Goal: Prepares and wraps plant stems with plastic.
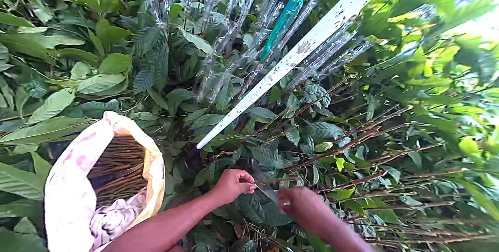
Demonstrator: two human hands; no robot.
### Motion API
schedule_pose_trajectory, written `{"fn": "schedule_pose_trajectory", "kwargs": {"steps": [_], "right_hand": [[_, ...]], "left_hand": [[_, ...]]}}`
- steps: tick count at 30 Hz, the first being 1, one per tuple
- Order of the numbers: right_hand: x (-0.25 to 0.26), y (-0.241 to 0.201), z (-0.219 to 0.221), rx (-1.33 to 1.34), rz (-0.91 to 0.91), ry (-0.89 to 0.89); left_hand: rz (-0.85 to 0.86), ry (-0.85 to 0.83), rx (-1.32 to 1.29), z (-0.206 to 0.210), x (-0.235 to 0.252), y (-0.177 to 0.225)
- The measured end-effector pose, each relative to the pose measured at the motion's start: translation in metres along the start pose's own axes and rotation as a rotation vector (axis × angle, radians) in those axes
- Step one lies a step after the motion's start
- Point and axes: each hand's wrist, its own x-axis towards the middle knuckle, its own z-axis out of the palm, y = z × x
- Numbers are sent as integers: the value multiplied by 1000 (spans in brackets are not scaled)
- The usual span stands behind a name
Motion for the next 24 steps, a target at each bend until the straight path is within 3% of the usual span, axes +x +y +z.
{"fn": "schedule_pose_trajectory", "kwargs": {"steps": [3, 5, 8, 9, 11, 13, 14, 16, 18, 19, 21, 22, 24], "right_hand": [[-27, -41, 16, 27, -137, 38], [-37, -60, 17, 188, -308, 97], [-24, -34, -26, 647, -378, 112], [-15, -12, -41, 654, -332, 156], [-5, 15, -50, 234, -111, 227], [-15, -4, -26, -98, -12, 253], [-27, -23, -12, -133, -56, 234], [-45, -54, -4, 103, -227, 165], [-36, -49, -23, 453, -355, 142], [-25, -32, -39, 484, -341, 136], [-9, -3, -49, 205, -164, 158], [-10, -7, -40, 44, -82, 188], [-26, -39, -10, -94, -120, 248]], "left_hand": [[-63, 64, -27, 6, 5, 6], [19, 11, 159, 14, 5, 7], [249, -143, 521, 22, -1, 2], [321, -180, 579, 21, -2, 1], [405, -128, 541, 13, -4, -3], [343, 5, 362, 5, -3, 0], [262, 39, 279, 2, -3, 5], [195, 41, 271, 4, -1, 11], [254, -59, 427, 12, -3, 13], [282, -110, 487, 14, -5, 13], [329, -86, 447, 10, -7, 12], [302, -39, 366, 4, -6, 13], [200, 16, 221, -2, -4, 17]]}}
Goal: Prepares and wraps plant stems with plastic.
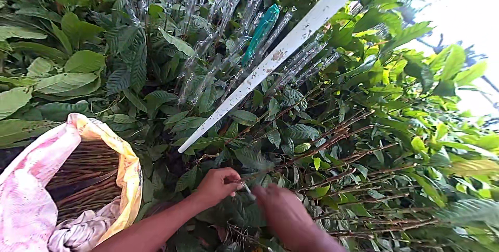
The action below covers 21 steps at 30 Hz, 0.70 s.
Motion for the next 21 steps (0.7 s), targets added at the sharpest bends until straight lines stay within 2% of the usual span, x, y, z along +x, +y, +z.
{"fn": "schedule_pose_trajectory", "kwargs": {"steps": [2, 4, 5, 7, 8, 11, 13, 14, 16, 17, 19, 20, 21], "right_hand": [[-6, -30, -5, 208, -130, 16], [16, -10, -36, 512, -157, -76], [29, 14, -45, 552, -122, -129], [41, 49, -34, 327, -9, -167], [36, 49, -19, 227, 27, -181], [8, 39, 21, 299, 19, -233], [-8, 20, 21, 266, 49, -190], [-17, 2, 16, 232, 2, -138], [-27, -28, 5, 273, -175, -27], [-22, -30, -7, 373, -212, -33], [5, 1, -31, 648, -187, -87], [19, 25, -36, 690, -132, -105], [30, 43, -35, 600, -56, -117]], "left_hand": [[22, -17, 45, 4, 0, 2], [127, -77, 165, 12, 0, 5], [197, -79, 198, 14, -1, 3], [278, 18, 204, 11, -2, -5], [264, 86, 166, 7, -1, -8], [113, 170, 11, 0, 0, -6], [7, 142, -38, 0, 5, 3], [-23, 111, -38, 0, 8, 7], [5, -6, 47, 8, 6, 9], [66, -74, 120, 13, 4, 9], [164, -172, 256, 17, 0, 12], [204, -176, 289, 17, -2, 11], [248, -135, 304, 14, -3, 8]]}}
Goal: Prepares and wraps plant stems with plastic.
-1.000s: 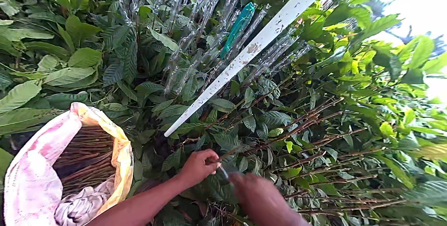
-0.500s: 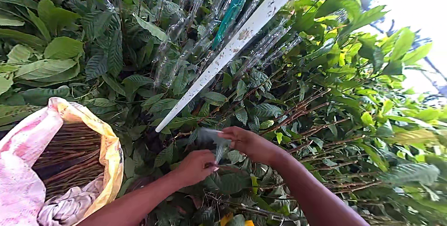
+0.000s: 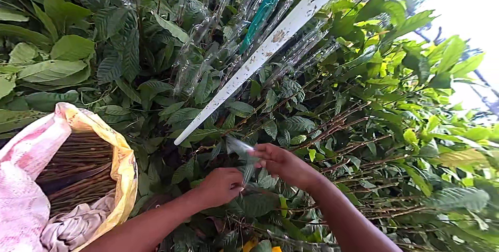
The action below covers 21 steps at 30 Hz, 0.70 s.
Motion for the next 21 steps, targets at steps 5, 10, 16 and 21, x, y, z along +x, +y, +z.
{"fn": "schedule_pose_trajectory", "kwargs": {"steps": [5, 10, 16, 21], "right_hand": [[-4, 13, 57, -254, 127, 130], [-51, -30, 87, -246, -293, 197], [-31, -6, -7, -210, 35, 208], [-55, -29, 44, -40, -164, 293]], "left_hand": [[-68, 282, -51, -10, -2, -2], [-207, 183, -150, -18, 9, 0], [30, 12, 108, -11, 5, 9], [69, 90, 130, -9, 4, 6]]}}
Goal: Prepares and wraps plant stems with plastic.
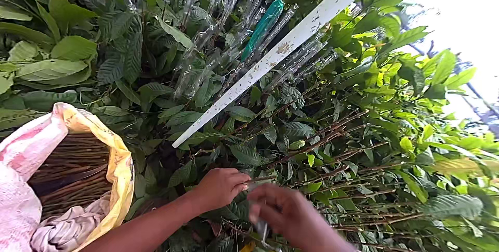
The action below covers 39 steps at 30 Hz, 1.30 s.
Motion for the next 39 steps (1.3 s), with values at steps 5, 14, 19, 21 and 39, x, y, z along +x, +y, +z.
{"fn": "schedule_pose_trajectory", "kwargs": {"steps": [5, 14, 19, 21, 39], "right_hand": [[8, 22, -26, -420, 155, -36], [24, 32, -26, -352, 201, -79], [-25, 18, -3, -7, -51, -3], [-32, 6, -11, 308, -106, -21], [-38, 31, -7, -310, -32, 247]], "left_hand": [[21, 33, 19, -7, 3, 5], [41, 68, 14, -8, 5, 16], [-72, 121, -16, -14, 11, 14], [-75, 45, -20, -13, 12, 18], [115, 231, -51, 1, 11, 23]]}}
